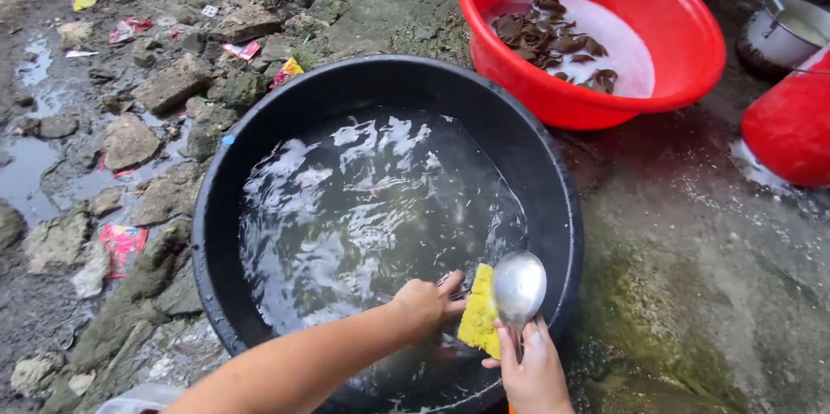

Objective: Washing various dishes including plates, bowls, and spoons by hand using a sponge and basins of water in an outdoor setting.

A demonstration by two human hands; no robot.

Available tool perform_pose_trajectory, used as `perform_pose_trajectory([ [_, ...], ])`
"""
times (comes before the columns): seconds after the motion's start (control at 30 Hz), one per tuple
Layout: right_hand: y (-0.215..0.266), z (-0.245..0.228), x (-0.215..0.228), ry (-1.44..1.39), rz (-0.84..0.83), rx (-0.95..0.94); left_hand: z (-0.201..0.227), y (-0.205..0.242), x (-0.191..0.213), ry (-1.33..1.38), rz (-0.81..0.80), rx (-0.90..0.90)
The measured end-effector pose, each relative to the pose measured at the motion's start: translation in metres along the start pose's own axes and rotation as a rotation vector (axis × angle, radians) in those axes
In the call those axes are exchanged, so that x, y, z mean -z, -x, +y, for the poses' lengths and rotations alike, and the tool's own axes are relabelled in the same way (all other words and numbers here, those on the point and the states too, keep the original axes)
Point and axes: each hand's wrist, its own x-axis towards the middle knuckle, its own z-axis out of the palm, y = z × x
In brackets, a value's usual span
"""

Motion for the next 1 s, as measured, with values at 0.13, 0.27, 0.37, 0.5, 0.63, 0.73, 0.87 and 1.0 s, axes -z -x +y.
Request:
perform_pose_trajectory([
  [0.13, -0.011, 0.015, -0.004, -0.001, 0.01, 0.09, -0.02, 0.025, -0.024, 0.102, 0.19, -0.029],
  [0.27, 0.003, -0.021, 0.004, 0.046, -0.034, -0.011, -0.039, 0.08, 0.021, 0.538, 0.093, 0.238],
  [0.37, 0.012, -0.021, 0.008, 0.072, -0.04, 0.099, -0.054, 0.101, 0.002, 0.793, 0.171, 0.319],
  [0.5, 0.009, -0.032, 0.012, 0.166, -0.06, 0.114, -0.057, 0.156, -0.002, 0.605, 0.459, 0.277],
  [0.63, 0.004, -0.034, 0.012, 0.168, -0.109, -0.004, -0.055, 0.197, -0.014, 0.244, 0.719, 0.274],
  [0.73, 0.005, -0.045, 0.016, 0.28, -0.125, 0.003, -0.056, 0.225, -0.019, 0.071, 0.884, 0.292],
  [0.87, -0.009, -0.067, 0.012, 0.408, -0.17, 0.191, -0.055, 0.275, -0.031, -0.386, 1.1, 0.368],
  [1.0, 0.034, -0.152, -0.001, 0.397, -0.187, 0.355, -0.057, 0.341, -0.035, 0.25, 1.241, 0.618],
])
